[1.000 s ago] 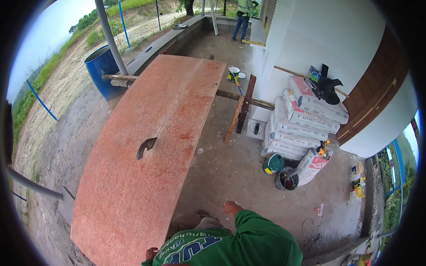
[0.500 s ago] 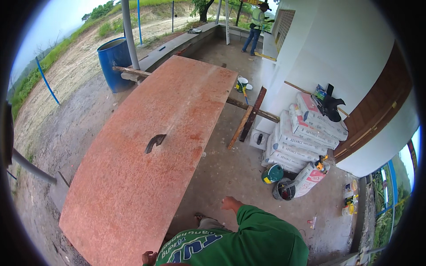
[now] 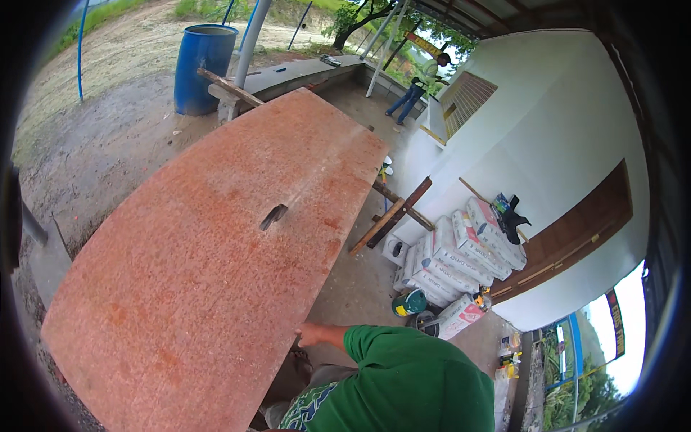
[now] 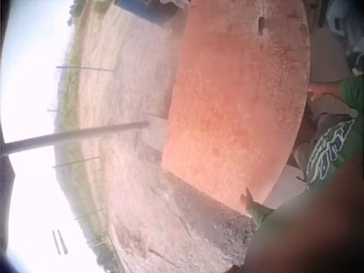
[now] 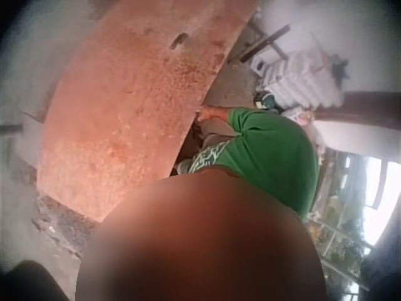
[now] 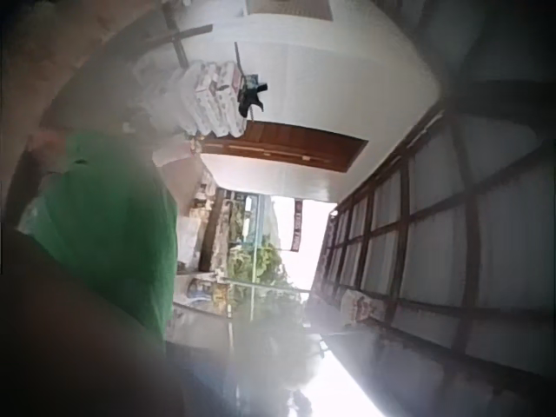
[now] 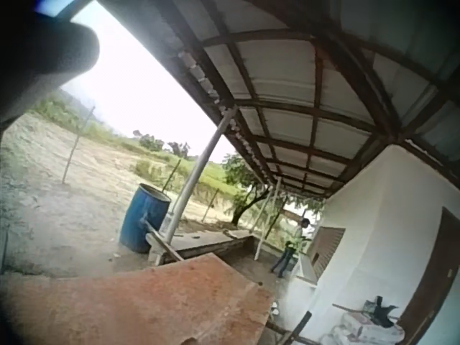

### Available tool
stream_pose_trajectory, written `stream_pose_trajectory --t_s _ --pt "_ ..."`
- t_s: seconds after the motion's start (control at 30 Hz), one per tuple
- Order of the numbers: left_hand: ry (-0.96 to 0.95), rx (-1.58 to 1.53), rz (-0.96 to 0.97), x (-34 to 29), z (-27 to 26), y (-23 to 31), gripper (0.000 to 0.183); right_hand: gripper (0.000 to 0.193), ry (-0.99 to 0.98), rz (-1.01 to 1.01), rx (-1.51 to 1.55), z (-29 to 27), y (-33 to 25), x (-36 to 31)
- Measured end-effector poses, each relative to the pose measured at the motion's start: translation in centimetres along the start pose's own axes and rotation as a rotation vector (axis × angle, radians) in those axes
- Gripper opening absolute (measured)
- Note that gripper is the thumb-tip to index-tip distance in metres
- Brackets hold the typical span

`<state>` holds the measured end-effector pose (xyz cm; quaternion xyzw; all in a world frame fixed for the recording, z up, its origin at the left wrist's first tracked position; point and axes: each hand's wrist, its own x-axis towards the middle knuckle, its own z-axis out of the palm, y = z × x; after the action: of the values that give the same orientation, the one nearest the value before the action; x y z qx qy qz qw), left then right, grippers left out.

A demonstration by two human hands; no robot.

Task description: The person cuts through a sheet of plywood by hand.

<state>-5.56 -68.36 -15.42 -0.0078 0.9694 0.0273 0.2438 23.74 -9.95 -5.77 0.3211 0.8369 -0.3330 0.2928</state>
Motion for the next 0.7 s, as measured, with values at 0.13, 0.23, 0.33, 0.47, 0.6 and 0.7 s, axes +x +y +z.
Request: stream_pose_trajectory --t_s 0.13,0.23,0.33,0.47,0.6,0.7 --pt "0.232 0.068 -0.058 4.7 -0.4 -8.2 0.068 0.067 0.055 0.058 -0.120 0.1 -2.7 2.7" --pt "0.255 0.033 -0.154 5.4 -0.9 -8.1 0.068 0.072 0.310 0.257 -0.035 1.8 0.0 4.1" --pt "0.262 0.026 -0.200 5.9 -1.2 -8.4 0.068 0.078 0.539 0.518 0.263 1.8 1.5 4.2" --pt "0.265 0.022 -0.228 6.4 -1.4 -8.6 0.069 0.089 0.639 0.996 0.439 0.2 1.4 4.6" --pt "0.264 0.024 -0.240 6.6 -1.7 -8.4 0.069 0.093 0.707 1.058 0.738 -0.2 2.1 5.8" --pt "0.267 0.030 -0.252 6.7 -1.9 -8.4 0.070 0.088 0.639 0.982 0.999 -0.8 0.7 6.7"
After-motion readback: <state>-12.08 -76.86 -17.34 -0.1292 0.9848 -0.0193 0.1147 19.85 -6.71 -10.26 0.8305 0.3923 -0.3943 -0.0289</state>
